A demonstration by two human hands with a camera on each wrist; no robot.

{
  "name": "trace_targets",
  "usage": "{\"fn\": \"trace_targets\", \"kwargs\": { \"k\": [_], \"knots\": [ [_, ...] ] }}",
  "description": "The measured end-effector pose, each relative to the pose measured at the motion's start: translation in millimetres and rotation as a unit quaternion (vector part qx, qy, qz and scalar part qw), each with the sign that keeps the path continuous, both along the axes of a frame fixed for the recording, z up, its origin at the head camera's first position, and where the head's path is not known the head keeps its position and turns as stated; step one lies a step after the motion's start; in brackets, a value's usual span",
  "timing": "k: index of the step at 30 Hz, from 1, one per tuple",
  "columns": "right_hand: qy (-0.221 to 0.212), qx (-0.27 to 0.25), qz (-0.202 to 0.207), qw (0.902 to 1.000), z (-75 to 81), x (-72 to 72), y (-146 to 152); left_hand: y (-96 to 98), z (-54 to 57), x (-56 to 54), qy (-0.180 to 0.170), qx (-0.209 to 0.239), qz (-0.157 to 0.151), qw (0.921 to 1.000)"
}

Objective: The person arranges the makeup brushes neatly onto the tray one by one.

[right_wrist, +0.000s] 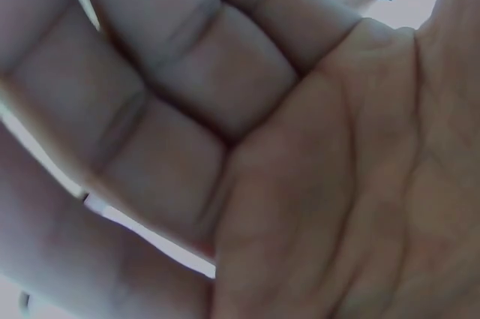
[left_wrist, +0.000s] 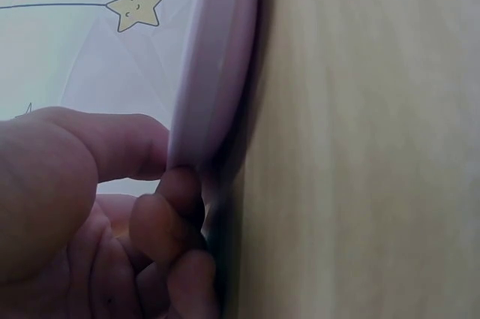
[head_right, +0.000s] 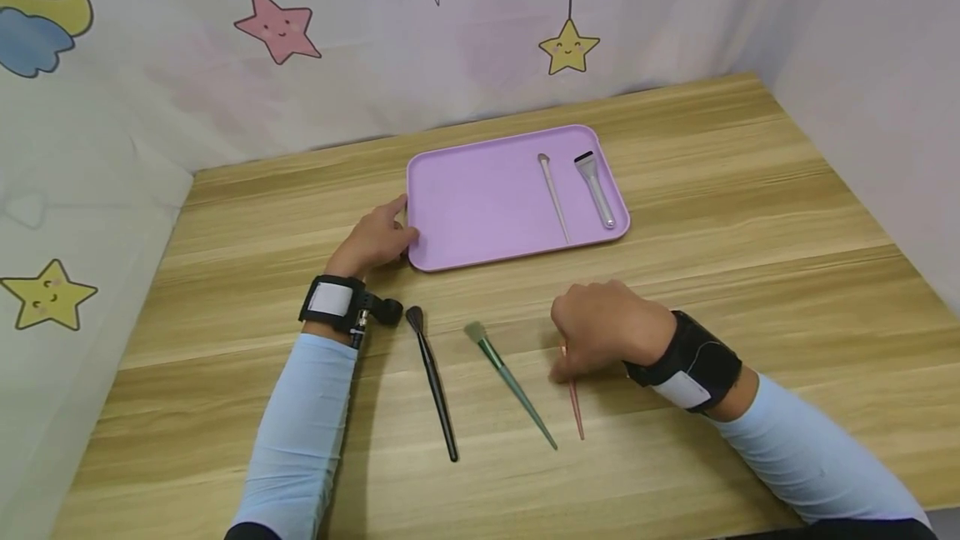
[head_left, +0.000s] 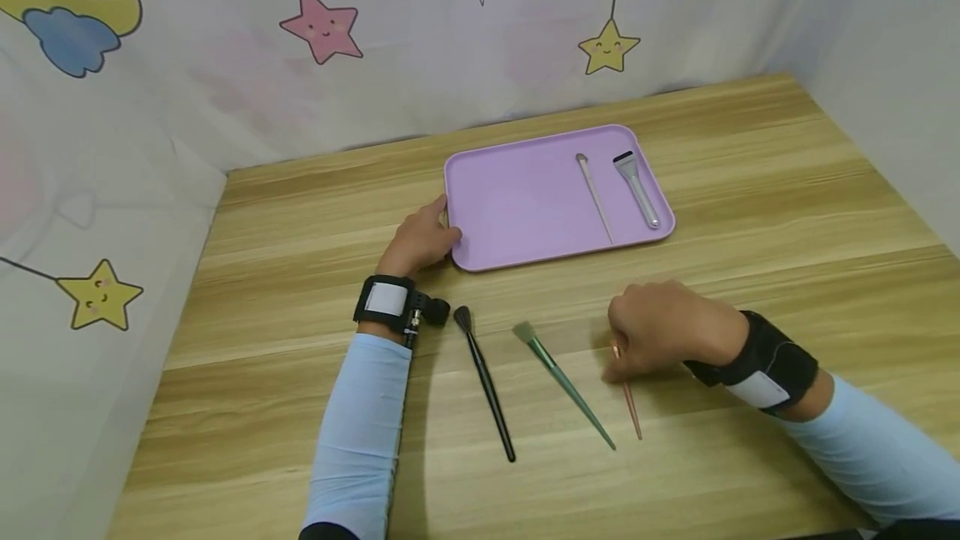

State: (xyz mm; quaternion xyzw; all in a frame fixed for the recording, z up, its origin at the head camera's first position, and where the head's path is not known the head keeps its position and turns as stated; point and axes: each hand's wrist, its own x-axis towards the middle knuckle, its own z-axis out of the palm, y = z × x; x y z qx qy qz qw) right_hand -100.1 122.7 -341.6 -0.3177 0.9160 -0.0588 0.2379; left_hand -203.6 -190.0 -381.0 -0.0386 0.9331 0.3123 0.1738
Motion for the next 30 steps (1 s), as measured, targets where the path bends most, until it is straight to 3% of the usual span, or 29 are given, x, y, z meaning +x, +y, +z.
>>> {"fn": "trace_targets", "kwargs": {
  "k": [15, 30],
  "knots": [
    [-0.01, 0.028, 0.014, 0.9994, -3.0, 1.4, -2.9, -1.0, -2.9, -2.0, -0.001, -0.005, 0.0, 1.0],
    [-0.03, -0.016, 0.017, 0.9993, -6.9, -2.2, -2.9, -1.0, -3.2, -1.1, 0.006, 0.006, -0.004, 1.0]
  ]
}}
